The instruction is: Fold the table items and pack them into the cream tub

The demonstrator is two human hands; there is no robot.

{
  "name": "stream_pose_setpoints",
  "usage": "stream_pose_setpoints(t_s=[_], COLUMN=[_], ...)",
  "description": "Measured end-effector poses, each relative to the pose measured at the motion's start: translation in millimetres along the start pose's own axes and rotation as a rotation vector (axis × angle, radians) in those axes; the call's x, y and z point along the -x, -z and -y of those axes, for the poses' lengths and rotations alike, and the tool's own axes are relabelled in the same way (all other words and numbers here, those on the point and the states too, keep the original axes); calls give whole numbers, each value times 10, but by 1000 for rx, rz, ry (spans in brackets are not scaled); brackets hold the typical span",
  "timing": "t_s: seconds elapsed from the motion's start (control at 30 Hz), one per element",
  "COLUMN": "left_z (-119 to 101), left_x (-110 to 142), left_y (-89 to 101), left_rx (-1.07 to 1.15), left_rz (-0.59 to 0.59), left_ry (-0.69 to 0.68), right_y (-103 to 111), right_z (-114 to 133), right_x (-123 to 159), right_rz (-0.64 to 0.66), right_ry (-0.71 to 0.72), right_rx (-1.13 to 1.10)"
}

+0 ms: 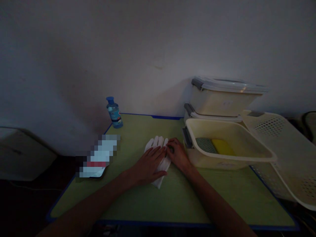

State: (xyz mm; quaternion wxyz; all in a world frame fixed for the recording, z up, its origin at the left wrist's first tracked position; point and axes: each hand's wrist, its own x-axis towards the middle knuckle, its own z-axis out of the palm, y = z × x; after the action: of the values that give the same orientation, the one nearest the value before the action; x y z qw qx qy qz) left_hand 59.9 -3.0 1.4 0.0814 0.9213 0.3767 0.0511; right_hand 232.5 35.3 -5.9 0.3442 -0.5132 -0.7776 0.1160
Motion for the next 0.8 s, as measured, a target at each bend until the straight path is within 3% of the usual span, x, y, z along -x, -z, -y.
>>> stream_pose_setpoints(t_s=[0.3,0.43,0.6,0.8], left_z=[35,105,372,562], left_x=[-24,-8,11,39], left_y=[-93,-15,132,277], left_rx=[-33,-5,95,221], left_rz=[34,80,220,179], left_ry=[-28,-54,-118,-134], right_y=[-4,0,18,85], right_z=[-20,-38,-2,95], right_x=[9,3,-4,3], right_rz=[51,92,122,170], right_ry=[31,105,95,177], right_rx=[159,173,176,178])
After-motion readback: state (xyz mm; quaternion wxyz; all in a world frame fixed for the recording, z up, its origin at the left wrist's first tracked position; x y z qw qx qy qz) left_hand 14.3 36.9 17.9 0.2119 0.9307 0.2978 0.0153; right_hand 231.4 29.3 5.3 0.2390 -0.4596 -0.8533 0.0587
